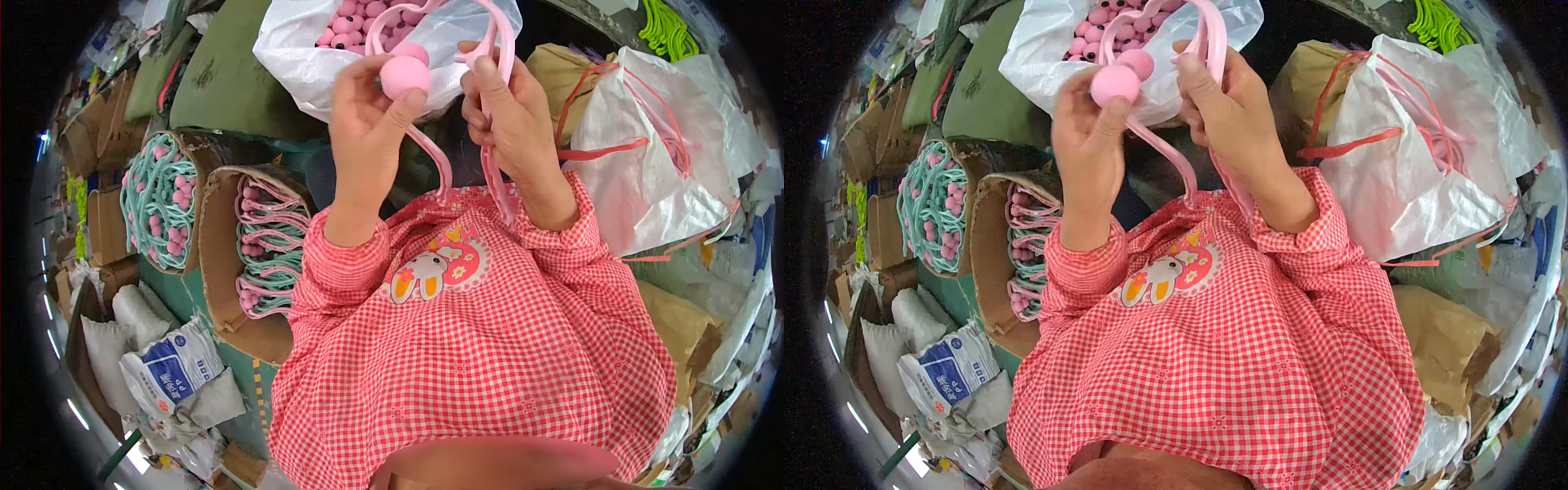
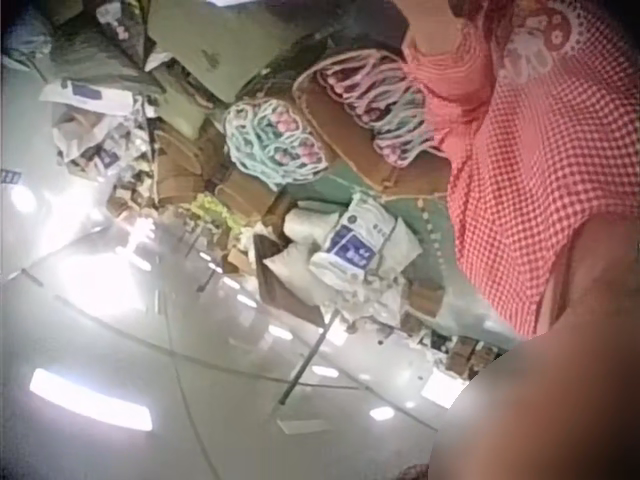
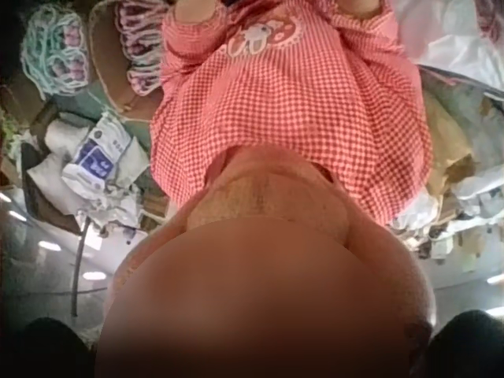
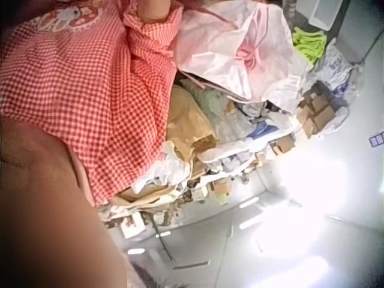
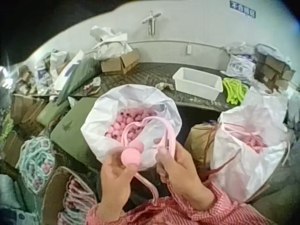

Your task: Assemble plastic massagers by attaching rollers to the frames and placing them into a collection box.

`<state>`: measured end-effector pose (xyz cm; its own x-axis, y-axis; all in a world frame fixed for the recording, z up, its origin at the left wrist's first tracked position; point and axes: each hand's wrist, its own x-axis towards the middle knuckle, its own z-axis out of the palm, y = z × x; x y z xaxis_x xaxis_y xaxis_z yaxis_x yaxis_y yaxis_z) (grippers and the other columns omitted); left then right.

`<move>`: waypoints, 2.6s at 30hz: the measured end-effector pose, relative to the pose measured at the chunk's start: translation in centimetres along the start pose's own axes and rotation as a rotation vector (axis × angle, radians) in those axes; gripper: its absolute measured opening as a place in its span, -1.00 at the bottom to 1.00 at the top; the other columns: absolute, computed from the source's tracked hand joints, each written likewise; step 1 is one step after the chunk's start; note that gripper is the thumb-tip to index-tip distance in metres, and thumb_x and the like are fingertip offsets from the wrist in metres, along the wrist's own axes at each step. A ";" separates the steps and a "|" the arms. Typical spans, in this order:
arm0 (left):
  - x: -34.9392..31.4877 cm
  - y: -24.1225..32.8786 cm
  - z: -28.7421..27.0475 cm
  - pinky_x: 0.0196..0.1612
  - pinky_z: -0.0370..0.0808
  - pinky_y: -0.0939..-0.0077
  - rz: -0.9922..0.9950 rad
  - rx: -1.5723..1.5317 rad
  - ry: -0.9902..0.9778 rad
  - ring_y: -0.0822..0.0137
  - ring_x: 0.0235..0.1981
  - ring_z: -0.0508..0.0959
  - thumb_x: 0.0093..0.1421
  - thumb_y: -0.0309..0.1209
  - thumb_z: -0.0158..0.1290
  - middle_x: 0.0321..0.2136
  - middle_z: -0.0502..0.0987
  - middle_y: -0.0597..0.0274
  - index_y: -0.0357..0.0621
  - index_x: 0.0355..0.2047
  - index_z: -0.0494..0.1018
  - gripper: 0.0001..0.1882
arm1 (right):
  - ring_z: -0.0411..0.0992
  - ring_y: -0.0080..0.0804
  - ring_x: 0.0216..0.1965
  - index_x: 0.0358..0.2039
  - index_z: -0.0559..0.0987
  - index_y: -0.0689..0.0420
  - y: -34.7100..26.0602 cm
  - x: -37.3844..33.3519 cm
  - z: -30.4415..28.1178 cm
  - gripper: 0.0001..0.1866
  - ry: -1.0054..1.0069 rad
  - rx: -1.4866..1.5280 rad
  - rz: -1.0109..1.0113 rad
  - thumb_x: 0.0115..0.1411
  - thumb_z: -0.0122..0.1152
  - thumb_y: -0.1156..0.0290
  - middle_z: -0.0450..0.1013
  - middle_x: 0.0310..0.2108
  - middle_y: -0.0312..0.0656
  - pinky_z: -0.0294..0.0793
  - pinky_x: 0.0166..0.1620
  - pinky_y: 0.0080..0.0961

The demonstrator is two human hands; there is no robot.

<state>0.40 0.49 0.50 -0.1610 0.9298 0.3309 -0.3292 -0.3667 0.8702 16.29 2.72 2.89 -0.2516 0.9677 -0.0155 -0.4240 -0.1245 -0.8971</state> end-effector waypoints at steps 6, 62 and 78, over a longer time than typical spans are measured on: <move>0.5 2.2 -0.1 -0.02 0.45 0.55 0.159 0.224 -0.063 0.39 -0.11 0.48 0.11 -0.64 0.17 -0.09 0.43 0.12 -0.31 0.04 0.27 -0.51 | 0.07 -0.71 -0.73 -0.03 0.39 0.20 1.1 -0.7 0.1 -0.65 0.049 -0.050 0.053 0.38 -0.09 0.18 0.20 -0.58 -0.38 0.00 -0.68 -0.73; -3.0 -0.3 -6.8 -0.16 0.48 0.45 -0.431 0.729 -0.635 0.27 -0.29 0.56 -0.09 -0.33 0.30 -0.31 0.58 0.15 -0.20 -0.16 0.48 -0.54 | 0.41 -0.47 -0.40 -0.15 0.48 0.32 8.4 -3.1 1.8 -0.66 -0.157 -0.585 -0.155 0.34 0.02 0.25 0.46 -0.44 -0.14 0.44 -0.30 -0.48; -2.6 3.6 -10.4 -0.16 0.37 0.15 0.049 1.452 0.059 0.05 -0.34 0.57 -0.13 -0.34 0.16 -0.47 0.57 0.14 -0.02 -0.30 0.50 -0.70 | 0.20 -0.68 -0.67 -0.34 0.41 0.11 10.6 2.1 8.8 -0.67 -0.193 -0.294 0.194 0.35 -0.05 0.08 0.31 -0.59 -0.41 0.12 -0.64 -0.69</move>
<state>-10.01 -3.58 -0.98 -0.1933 0.9017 0.3866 0.8849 -0.0100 0.4657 3.64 1.48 -2.80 -0.4729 0.8700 -0.1394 -0.0924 -0.2063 -0.9741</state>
